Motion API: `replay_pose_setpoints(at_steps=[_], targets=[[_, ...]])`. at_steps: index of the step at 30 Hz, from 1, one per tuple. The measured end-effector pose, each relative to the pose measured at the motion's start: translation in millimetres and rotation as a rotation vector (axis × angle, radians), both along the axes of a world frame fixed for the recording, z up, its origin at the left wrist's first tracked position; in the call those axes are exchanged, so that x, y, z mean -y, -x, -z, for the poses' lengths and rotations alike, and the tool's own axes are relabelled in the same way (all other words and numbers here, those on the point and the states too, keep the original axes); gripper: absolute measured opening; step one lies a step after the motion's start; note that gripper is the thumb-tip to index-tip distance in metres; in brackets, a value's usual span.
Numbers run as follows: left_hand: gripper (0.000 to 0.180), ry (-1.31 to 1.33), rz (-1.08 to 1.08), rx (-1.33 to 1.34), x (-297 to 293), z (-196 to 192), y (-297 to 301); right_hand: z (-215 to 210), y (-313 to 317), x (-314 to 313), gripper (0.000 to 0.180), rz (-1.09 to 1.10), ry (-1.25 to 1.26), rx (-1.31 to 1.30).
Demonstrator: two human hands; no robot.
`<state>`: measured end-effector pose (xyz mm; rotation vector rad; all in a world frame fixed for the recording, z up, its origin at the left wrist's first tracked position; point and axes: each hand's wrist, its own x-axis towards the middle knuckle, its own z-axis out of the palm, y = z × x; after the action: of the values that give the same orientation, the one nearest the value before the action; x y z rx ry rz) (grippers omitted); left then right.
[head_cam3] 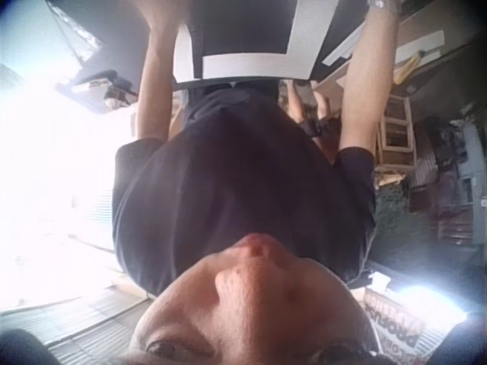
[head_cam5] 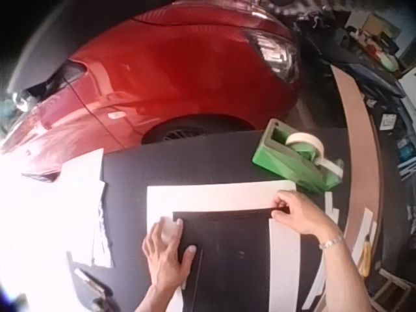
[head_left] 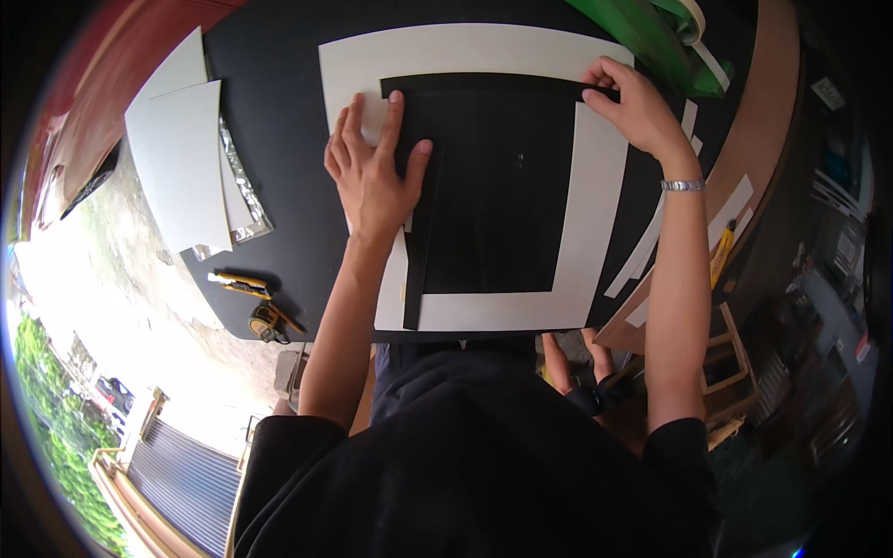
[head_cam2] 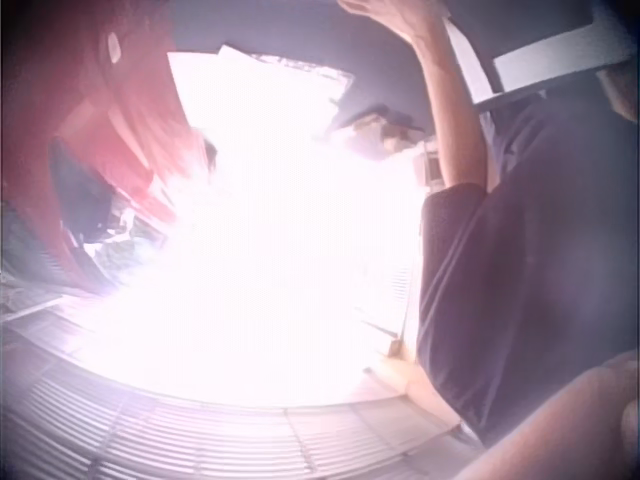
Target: The person assembles a white frame around a black rectangular sheet by applying adhesive tape to the edges and attaching white strips. They use a utility knife to trim excess tape and adjust the frame pieces to fit the black sheet.
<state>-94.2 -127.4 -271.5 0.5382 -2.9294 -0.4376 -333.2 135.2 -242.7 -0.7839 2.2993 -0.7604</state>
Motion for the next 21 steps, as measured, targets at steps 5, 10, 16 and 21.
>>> replay_pose_setpoints(at_steps=[5, 10, 16, 21], targets=[[0.061, -0.019, -0.008, 0.012, -0.3, -5.9, 0.7, -5.2, 3.8, 0.6, 0.022, 0.011, -0.026, 0.063], [0.059, -0.043, -0.024, 0.001, 0.2, -4.8, -1.6, -10.8, 3.8, 4.6, 0.02, 0.015, -0.049, 0.099], [0.058, -0.042, -0.021, -0.036, 0.7, 0.0, -1.7, -4.6, 7.0, 0.7, 0.017, 0.0, -0.033, 0.081], [0.059, 0.006, -0.021, -0.048, 1.9, 1.9, -4.0, -2.2, 5.5, 2.5, 0.019, 0.034, -0.053, 0.113]])
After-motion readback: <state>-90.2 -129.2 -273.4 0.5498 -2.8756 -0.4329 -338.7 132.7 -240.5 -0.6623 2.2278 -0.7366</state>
